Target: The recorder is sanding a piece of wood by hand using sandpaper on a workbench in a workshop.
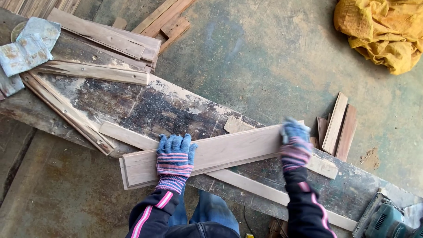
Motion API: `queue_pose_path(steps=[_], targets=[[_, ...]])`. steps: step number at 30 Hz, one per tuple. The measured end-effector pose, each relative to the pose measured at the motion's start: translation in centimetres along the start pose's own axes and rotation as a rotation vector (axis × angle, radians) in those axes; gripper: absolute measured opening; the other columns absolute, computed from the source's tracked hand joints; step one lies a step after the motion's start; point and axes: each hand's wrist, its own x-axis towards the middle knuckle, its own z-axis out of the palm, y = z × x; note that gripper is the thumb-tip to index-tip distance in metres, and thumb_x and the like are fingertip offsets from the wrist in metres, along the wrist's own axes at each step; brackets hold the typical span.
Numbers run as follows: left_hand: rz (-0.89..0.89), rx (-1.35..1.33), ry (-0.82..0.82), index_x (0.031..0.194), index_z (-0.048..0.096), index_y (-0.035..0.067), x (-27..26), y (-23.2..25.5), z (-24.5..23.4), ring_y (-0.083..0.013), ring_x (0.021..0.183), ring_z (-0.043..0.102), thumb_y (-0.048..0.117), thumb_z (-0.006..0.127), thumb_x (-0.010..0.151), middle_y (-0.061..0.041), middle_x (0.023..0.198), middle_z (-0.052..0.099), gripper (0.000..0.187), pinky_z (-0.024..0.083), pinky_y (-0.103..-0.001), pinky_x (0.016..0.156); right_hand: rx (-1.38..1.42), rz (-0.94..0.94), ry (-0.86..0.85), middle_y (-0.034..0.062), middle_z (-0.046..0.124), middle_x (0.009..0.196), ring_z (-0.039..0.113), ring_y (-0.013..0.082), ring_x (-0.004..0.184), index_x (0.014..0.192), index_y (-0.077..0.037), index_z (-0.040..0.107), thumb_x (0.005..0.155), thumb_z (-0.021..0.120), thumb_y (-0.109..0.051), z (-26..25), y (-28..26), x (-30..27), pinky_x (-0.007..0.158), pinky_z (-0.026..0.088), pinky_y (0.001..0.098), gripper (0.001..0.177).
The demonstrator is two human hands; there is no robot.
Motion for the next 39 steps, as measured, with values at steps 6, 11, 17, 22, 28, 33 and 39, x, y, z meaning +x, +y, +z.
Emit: queue_pose_path(steps=[6, 11, 17, 22, 28, 33, 39], targets=[[-0.019, 0.026, -0.032, 0.127, 0.063, 0.012, 0.1, 0.2, -0.1, -0.0297, 0.12, 0.055, 0.045, 0.064, 0.093, -0.01, 0.115, 0.062, 0.048, 0.033, -0.058, 0.115, -0.673, -0.194, 0.543, 0.0086, 0.065, 0.132, 0.069, 0.0237, 0.114, 0.118, -0.014, 0.061, 0.101, 0.061, -0.012, 11.6, -8.6, 1.1, 0.106, 0.055, 0.0336, 0.017], [0.014, 0.011, 0.035, 0.129, 0.062, 0.012, -0.2, 0.0, 0.1, -0.03, 0.119, 0.054, 0.042, 0.065, 0.092, -0.01, 0.115, 0.061, 0.048, 0.034, -0.057, 0.115, -1.033, -0.4, -0.038, 0.0059, 0.046, 0.161, 0.039, 0.0267, 0.151, 0.152, -0.02, 0.047, 0.095, 0.046, -0.013, 13.5, -6.5, 0.0, 0.129, 0.022, 0.0427, 0.058], [0.014, 0.034, 0.004, 0.127, 0.063, 0.011, 0.1, 0.1, -0.5, -0.03, 0.117, 0.056, 0.041, 0.064, 0.092, -0.01, 0.113, 0.062, 0.046, 0.034, -0.057, 0.115, -1.04, 0.095, 0.361, 0.0132, 0.065, 0.146, 0.061, 0.0257, 0.133, 0.137, -0.009, 0.062, 0.104, 0.054, -0.01, -5.5, -2.6, 1.2, 0.118, 0.045, 0.036, 0.034], [-0.003, -0.005, 0.007, 0.126, 0.063, 0.011, 0.1, 0.1, -0.2, -0.0302, 0.117, 0.056, 0.042, 0.064, 0.091, -0.01, 0.112, 0.062, 0.046, 0.033, -0.058, 0.115, -0.012, 0.219, 0.409, 0.0139, 0.061, 0.131, 0.061, 0.0259, 0.112, 0.141, -0.003, 0.052, 0.105, 0.057, -0.018, 10.6, 0.6, -0.5, 0.104, 0.049, 0.044, 0.04], [0.007, 0.002, 0.004, 0.127, 0.062, 0.011, -0.1, 0.0, -0.1, -0.0311, 0.118, 0.056, 0.041, 0.063, 0.091, -0.011, 0.114, 0.062, 0.048, 0.033, -0.057, 0.115, -0.689, -0.208, 0.081, 0.014, 0.054, 0.147, 0.053, 0.0287, 0.132, 0.148, -0.008, 0.048, 0.095, 0.052, -0.014, 8.0, -2.5, -2.0, 0.117, 0.034, 0.0486, 0.053], [-0.003, 0.033, -0.007, 0.128, 0.062, 0.011, 0.0, -0.2, 0.0, -0.0311, 0.118, 0.055, 0.042, 0.061, 0.094, -0.012, 0.115, 0.062, 0.046, 0.032, -0.057, 0.116, -0.779, -0.065, 0.303, 0.0162, 0.066, 0.135, 0.063, 0.0232, 0.126, 0.14, -0.003, 0.057, 0.103, 0.055, -0.013, -3.3, -4.3, -1.4, 0.111, 0.051, 0.0347, 0.038], [-0.012, 0.032, -0.002, 0.128, 0.063, 0.012, -0.3, 0.1, 0.1, -0.0303, 0.118, 0.056, 0.044, 0.062, 0.093, -0.011, 0.116, 0.062, 0.047, 0.033, -0.057, 0.115, -1.009, -0.161, 0.174, 0.0104, 0.067, 0.135, 0.066, 0.0233, 0.122, 0.138, -0.011, 0.058, 0.095, 0.054, -0.011, 2.6, -5.0, -3.3, 0.109, 0.051, 0.0356, 0.043]])
